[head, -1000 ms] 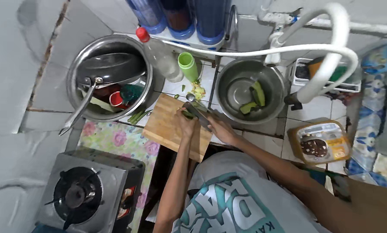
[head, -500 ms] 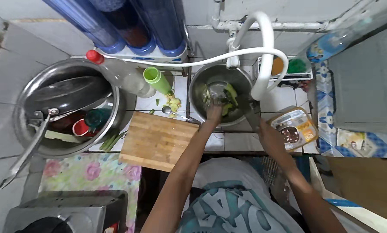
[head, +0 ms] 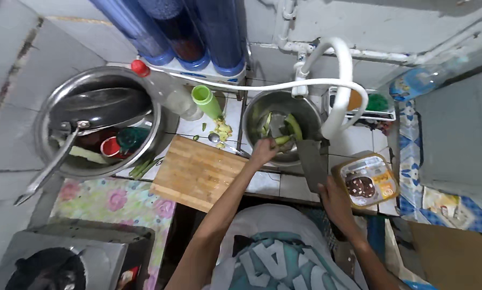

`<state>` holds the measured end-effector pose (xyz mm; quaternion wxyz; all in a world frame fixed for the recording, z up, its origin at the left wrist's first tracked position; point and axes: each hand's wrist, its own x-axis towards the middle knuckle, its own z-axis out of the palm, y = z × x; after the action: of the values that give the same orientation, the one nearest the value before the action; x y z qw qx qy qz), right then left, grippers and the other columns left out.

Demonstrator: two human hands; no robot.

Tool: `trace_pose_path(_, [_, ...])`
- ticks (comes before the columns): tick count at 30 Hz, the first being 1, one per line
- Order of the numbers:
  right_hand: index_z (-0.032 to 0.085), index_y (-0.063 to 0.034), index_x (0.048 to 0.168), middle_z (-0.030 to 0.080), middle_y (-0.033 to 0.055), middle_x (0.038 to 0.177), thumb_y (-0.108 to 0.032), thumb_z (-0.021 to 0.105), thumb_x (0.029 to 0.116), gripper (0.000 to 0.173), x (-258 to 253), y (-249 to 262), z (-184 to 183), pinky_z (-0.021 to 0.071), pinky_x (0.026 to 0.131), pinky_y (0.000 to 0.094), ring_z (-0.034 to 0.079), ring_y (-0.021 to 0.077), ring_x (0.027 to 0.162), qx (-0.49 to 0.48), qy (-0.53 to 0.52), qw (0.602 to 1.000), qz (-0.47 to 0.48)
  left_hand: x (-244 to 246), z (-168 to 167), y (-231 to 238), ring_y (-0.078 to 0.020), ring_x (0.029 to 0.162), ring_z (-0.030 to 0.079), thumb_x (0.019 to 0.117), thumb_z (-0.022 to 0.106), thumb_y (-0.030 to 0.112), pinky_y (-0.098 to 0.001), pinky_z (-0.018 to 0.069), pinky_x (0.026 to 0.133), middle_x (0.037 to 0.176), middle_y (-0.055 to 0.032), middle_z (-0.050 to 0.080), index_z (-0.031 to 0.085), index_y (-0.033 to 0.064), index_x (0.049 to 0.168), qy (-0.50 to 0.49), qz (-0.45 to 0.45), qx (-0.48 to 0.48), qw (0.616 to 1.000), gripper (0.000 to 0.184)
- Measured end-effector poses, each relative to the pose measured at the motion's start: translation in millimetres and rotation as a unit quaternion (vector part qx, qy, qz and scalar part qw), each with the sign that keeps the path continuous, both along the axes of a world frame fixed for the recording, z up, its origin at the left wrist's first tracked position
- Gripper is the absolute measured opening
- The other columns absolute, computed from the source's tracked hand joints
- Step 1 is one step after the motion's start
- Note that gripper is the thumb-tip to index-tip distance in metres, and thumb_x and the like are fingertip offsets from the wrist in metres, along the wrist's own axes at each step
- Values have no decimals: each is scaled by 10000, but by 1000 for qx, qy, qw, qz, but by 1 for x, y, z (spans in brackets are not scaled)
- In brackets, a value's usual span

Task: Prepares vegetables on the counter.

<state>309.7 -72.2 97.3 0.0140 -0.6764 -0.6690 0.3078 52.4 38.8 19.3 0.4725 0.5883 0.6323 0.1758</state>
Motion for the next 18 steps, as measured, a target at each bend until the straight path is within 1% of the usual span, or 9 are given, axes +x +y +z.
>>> trace_pose_path(3, [470,67,1425,686,289,913,-221,452,1099,435,-26,18,11,543,783,641,699,487,855,-7,27,997,70,-61,33,-50,-231,954,696,1098,389,117,-365,598,832,1234,-214,618,562,-81,1294,-217,249,-37,943,328])
trace_pose_path(6, [455,72,1448,690,284,940,-238,443,1099,467,-67,39,7,544,800,630,701,470,865,-13,62,980,187,-114,36,-109,-232,868,722,1141,254,217,-358,619,730,1146,-176,656,467,-17,1379,-366,461,-76,805,397])
trace_pose_path(9, [404,69,1511,701,292,1006,-248,469,1083,536,-122,53,-1,537,857,627,700,467,924,-48,95,953,285,-146,5,-158,-258,843,730,1146,227,283,-381,625,717,1070,-181,677,416,0,1398,-410,588,-84,693,423])
trace_pose_path(10, [375,61,1527,701,276,1015,-257,475,1075,562,-141,56,-8,544,859,610,703,443,924,-67,107,942,310,-152,-10,-171,-264,827,735,1147,209,291,-387,622,717,1039,-192,696,413,-11,1395,-381,600,-95,697,440])
trace_pose_path(12, [292,9,1582,684,267,1146,-277,503,1073,621,-181,61,-19,533,934,578,695,408,1024,-128,101,926,340,-160,-27,-192,-249,808,747,1149,235,269,-385,626,717,1024,-194,722,453,-58,1390,-200,560,-128,794,461])
trace_pose_path(13, [258,-3,1599,642,277,1277,-268,523,1066,652,-199,62,-22,503,1007,572,664,410,1141,-145,87,920,353,-164,-23,-198,-236,880,744,1141,296,301,-397,624,790,1079,-180,715,519,-53,1375,-60,504,-158,847,479])
trace_pose_path(14, [242,-7,1604,585,274,1383,-262,536,1060,669,-216,63,-27,483,1052,559,628,405,1222,-149,67,915,368,-167,-8,-199,-305,1080,696,1121,343,382,-498,549,946,1216,-214,684,568,-21,1376,60,443,-201,872,527])
trace_pose_path(16, [263,-7,1592,550,269,1428,-240,541,1051,651,-237,63,-39,475,1069,548,602,407,1262,-133,28,908,397,-168,18,-201,-417,1204,630,1074,396,529,-633,469,995,1249,-252,666,632,22,1304,191,396,-238,866,604])
trace_pose_path(18, [272,-6,1590,566,271,1406,-188,526,1049,625,-250,63,-50,481,1052,557,611,417,1241,-109,11,900,422,-171,21,-202,-434,1168,640,1035,546,487,-627,478,983,1197,-266,675,644,-3,1267,210,428,-182,860,551])
